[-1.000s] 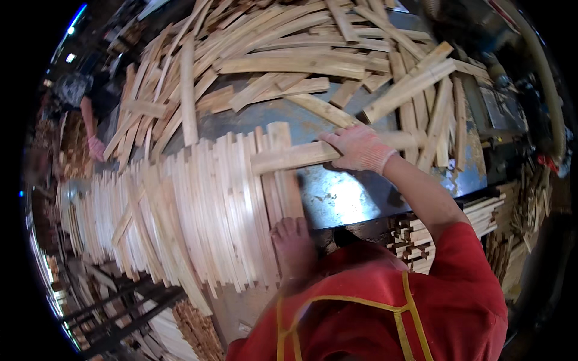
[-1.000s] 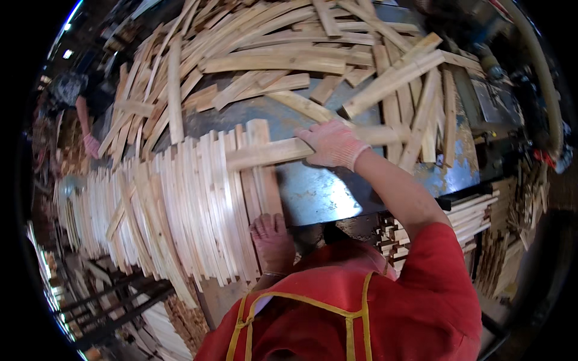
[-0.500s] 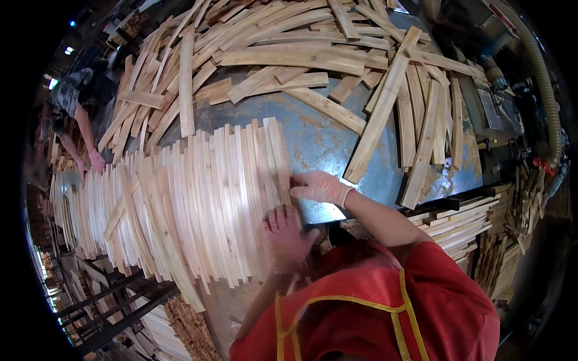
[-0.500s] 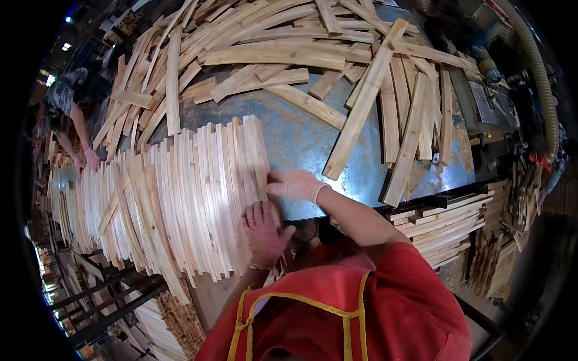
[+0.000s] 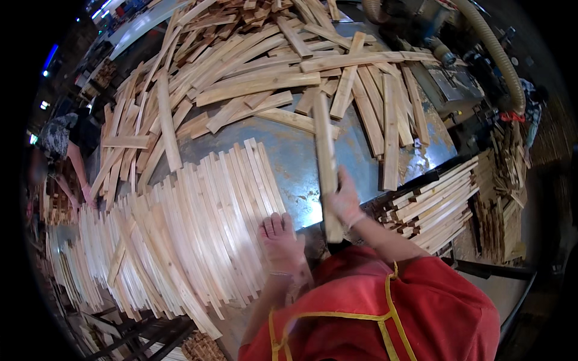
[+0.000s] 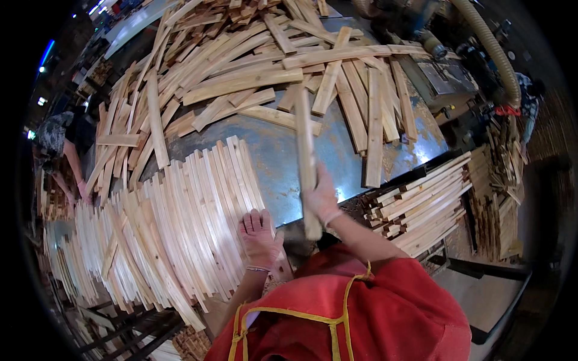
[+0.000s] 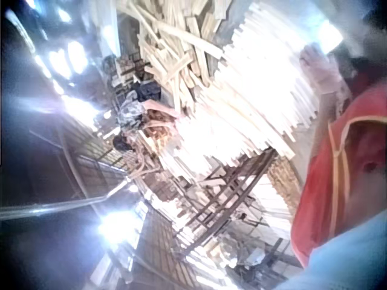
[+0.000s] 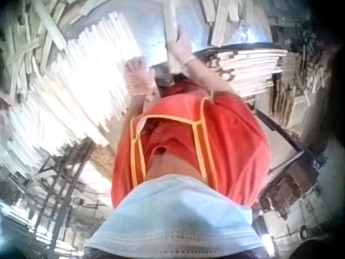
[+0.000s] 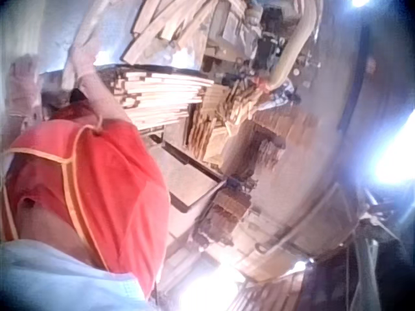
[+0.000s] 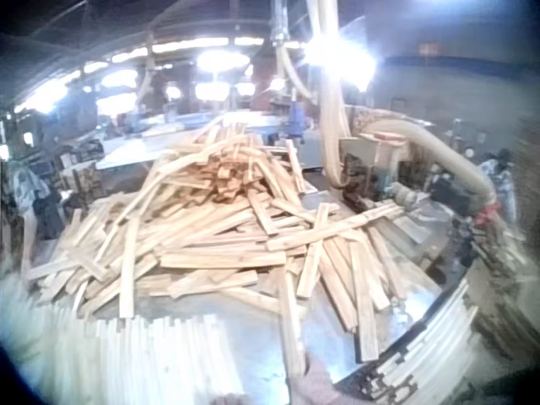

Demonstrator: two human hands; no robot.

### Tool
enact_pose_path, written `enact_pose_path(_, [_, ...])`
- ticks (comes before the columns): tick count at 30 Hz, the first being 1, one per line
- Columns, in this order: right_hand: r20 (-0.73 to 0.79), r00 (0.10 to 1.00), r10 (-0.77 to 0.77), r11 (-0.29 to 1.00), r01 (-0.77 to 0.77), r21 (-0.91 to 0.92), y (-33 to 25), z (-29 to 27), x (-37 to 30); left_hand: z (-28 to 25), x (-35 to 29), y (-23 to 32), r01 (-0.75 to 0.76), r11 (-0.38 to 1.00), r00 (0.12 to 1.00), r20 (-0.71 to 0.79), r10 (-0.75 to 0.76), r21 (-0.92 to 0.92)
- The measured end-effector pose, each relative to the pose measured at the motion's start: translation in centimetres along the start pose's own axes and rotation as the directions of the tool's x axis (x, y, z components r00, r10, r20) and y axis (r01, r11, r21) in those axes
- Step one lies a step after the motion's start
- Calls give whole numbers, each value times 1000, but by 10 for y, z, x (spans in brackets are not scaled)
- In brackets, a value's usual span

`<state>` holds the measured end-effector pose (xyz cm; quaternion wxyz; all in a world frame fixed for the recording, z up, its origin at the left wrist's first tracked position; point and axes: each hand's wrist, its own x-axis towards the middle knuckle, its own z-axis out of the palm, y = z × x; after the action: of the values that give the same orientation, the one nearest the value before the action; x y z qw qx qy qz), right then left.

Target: The person picks up thin wooden planks from a disorganized pile on a metal table and arranges them into a neat, vertical stack. The person handles the planks one by one, aligning them carefully to form a uniform pile.

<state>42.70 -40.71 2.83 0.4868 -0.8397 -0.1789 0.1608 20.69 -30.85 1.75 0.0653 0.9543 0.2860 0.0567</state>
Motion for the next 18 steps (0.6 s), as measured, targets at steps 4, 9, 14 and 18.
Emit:
enact_pose_path(4, [552, 824, 129, 986, -46, -161, -7, 34, -88, 26, 4, -20, -39, 999, 997, -68, 39, 2])
enact_pose_path(9, [398, 916, 47, 955, 75, -287, -2, -28, 42, -10, 26, 7, -15, 997, 1000, 22, 17, -78])
enact_pose_path(14, [-352, 931, -94, 709, -185, -680, 51, -160, 129, -13, 30, 19, -10, 998, 997, 83, 4, 69])
enact_pose_path(18, [-248, 960, 126, 934, -200, -298, 12, -139, 87, -21, 31, 22, 56, 996, 986, 155, -67, 72])
